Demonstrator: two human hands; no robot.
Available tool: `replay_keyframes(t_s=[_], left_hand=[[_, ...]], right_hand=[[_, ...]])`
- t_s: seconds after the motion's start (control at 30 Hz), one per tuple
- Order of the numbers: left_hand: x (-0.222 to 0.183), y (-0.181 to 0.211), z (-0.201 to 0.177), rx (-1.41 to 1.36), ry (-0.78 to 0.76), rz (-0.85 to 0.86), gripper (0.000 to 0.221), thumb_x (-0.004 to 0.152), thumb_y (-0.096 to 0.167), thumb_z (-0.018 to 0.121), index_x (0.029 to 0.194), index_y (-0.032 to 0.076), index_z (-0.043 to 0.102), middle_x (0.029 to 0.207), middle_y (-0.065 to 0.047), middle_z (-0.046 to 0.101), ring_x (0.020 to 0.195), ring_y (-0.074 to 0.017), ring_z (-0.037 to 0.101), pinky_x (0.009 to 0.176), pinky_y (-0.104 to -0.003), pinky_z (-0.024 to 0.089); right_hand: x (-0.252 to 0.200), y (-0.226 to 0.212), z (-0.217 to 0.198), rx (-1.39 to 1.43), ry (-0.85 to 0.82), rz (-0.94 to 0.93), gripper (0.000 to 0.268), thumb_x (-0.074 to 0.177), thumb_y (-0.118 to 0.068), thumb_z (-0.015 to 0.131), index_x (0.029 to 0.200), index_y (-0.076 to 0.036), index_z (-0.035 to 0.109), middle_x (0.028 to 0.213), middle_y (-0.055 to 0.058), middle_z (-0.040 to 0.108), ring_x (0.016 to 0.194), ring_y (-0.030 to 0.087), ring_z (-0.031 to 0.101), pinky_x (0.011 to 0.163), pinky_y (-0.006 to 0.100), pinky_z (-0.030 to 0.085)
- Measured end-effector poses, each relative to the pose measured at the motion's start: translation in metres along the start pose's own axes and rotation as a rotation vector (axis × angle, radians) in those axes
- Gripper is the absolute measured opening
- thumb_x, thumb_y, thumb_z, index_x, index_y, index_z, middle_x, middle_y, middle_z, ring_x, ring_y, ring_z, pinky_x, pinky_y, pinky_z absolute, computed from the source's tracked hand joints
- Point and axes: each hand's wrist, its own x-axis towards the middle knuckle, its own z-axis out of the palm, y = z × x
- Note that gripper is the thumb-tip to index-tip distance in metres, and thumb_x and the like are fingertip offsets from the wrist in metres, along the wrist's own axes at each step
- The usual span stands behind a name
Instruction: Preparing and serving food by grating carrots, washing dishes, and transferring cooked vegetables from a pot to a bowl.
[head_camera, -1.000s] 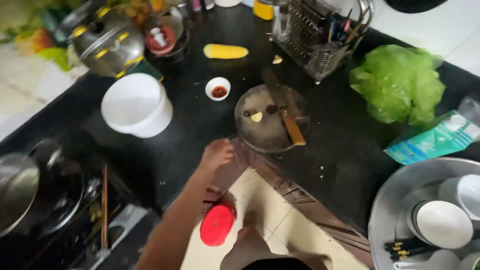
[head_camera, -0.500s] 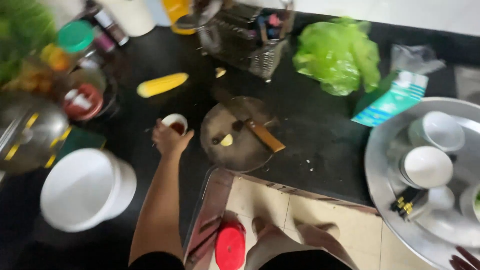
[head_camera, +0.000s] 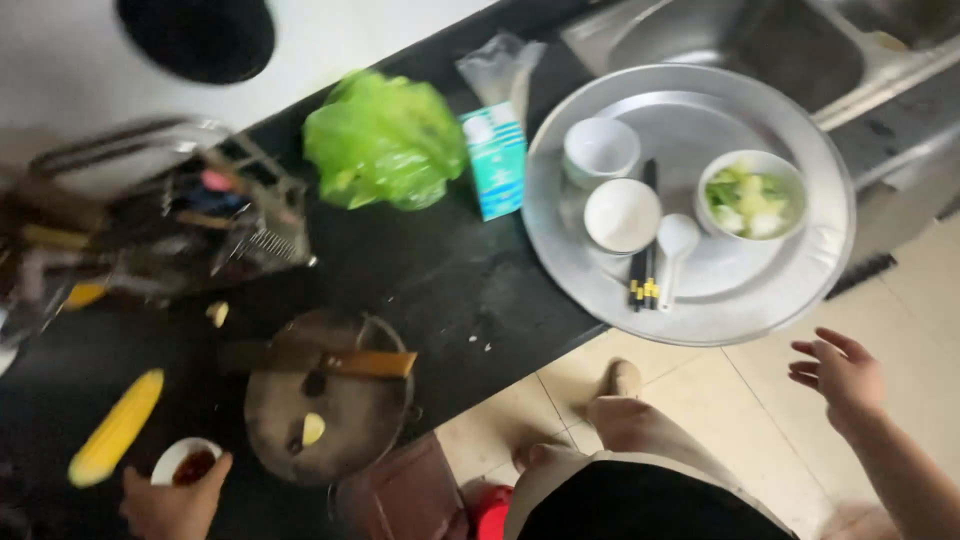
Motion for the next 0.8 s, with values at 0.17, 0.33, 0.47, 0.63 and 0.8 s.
replay_keyframes(t_s=[0.17, 0.33, 0.47, 0.63, 0.8], left_hand=[[-0.048, 0.130, -0.062, 0.116, -0.109, -0.006, 0.127, 0.060, 0.037, 0.101, 0.166, 0.007, 0.037, 0.152, -0.032, 0.046, 0.138, -0.0479, 0.046, 0.110, -0.058, 0.038], [-0.145, 0.280, -0.105, 0.086, -0.290, 0.209, 0.126, 0.063, 0.035, 0.095, 0.168, 0.009, 0.030, 0.160, -0.029, 0.041, 0.148, -0.0459, 0.037, 0.119, -0.055, 0.030], [-0.203, 0.375, -0.063, -0.129, -0.234, 0.826, 0.122, 0.055, 0.035, 0.098, 0.158, 0.001, 0.043, 0.150, -0.027, 0.054, 0.139, -0.0412, 0.049, 0.115, -0.047, 0.036], [-0.293, 0.519, 0.005, -0.283, -0.405, 1.012, 0.122, 0.055, 0.035, 0.100, 0.159, 0.015, 0.040, 0.143, -0.024, 0.054, 0.133, -0.0453, 0.054, 0.107, -0.051, 0.045], [-0.352, 0.633, 0.093, -0.140, -0.459, 1.318, 0.125, 0.059, 0.048, 0.095, 0.161, 0.016, 0.031, 0.146, -0.017, 0.054, 0.131, -0.0409, 0.054, 0.109, -0.053, 0.039]], right_hand=[[-0.015, -0.025, 0.006, 0.017, 0.011, 0.006, 0.046, 0.102, -0.006, 0.044, 0.146, 0.004, 0.055, 0.116, 0.022, 0.070, 0.078, 0.030, 0.064, 0.074, 0.042, 0.059], [-0.001, -0.057, -0.004, 0.037, -0.032, -0.074, 0.046, 0.101, -0.006, 0.045, 0.144, 0.005, 0.056, 0.109, 0.019, 0.071, 0.071, 0.025, 0.061, 0.070, 0.038, 0.058], [0.006, -0.099, -0.029, 0.060, -0.041, -0.164, 0.038, 0.107, -0.008, 0.046, 0.142, 0.003, 0.056, 0.113, 0.018, 0.070, 0.075, 0.024, 0.062, 0.074, 0.035, 0.056], [0.041, -0.103, -0.084, 0.148, 0.045, -0.248, 0.030, 0.112, -0.010, 0.048, 0.140, -0.001, 0.055, 0.118, 0.015, 0.070, 0.075, 0.022, 0.063, 0.074, 0.032, 0.055], [0.033, -0.101, -0.149, 0.310, 0.239, -0.305, 0.020, 0.122, -0.012, 0.052, 0.141, -0.007, 0.053, 0.122, 0.011, 0.069, 0.087, 0.015, 0.064, 0.078, 0.028, 0.060]])
